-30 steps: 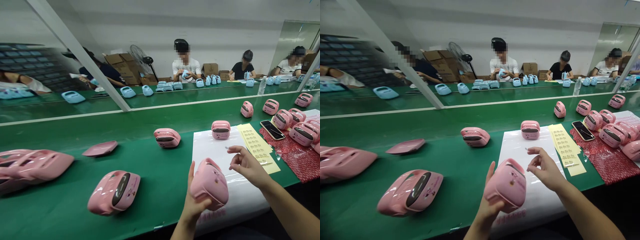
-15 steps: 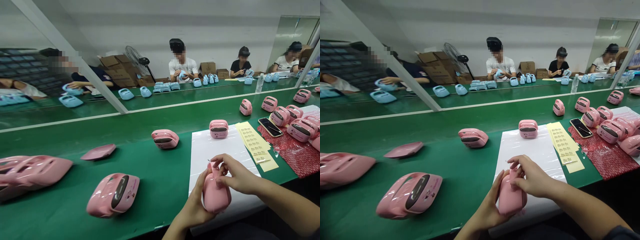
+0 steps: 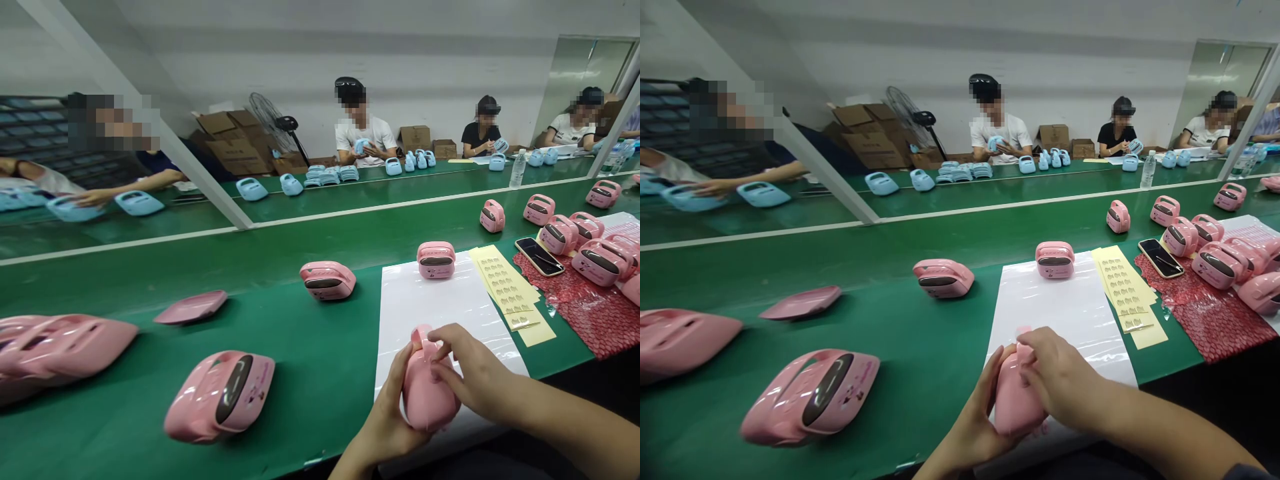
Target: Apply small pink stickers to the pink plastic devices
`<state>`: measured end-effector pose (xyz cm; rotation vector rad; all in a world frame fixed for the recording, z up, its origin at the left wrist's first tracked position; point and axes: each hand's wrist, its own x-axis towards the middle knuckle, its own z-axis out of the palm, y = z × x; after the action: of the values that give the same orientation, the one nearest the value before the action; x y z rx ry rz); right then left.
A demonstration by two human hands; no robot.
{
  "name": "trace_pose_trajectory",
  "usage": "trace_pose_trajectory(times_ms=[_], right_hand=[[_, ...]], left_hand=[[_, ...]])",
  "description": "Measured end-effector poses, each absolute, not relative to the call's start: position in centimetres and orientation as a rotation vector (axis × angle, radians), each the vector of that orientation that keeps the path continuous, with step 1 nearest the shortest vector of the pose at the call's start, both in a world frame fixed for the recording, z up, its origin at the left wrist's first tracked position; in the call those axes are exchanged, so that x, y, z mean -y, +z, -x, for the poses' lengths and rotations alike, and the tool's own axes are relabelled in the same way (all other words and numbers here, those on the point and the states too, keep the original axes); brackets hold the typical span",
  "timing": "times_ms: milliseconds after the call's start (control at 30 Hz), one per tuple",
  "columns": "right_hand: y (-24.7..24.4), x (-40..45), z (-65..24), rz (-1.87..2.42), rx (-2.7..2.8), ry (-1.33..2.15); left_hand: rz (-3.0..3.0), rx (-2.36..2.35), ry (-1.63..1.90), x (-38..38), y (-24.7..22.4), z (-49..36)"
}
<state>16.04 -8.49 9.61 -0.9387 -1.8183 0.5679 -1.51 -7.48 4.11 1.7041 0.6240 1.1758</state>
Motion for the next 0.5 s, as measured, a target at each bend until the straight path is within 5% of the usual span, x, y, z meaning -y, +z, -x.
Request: trace_pose_trajectory(times_ms=[167, 500], right_hand=[[8.7, 9.6, -15.5, 0.908, 1.834, 0.408], [8.9, 5.1, -17.9, 1.039, 1.503, 1.162]], left_hand=[[-1.74, -0.584, 1.229, 7.6, 3.8, 1.8], [-1.638, -0.356, 1.096, 8.6, 3.5, 1.8]])
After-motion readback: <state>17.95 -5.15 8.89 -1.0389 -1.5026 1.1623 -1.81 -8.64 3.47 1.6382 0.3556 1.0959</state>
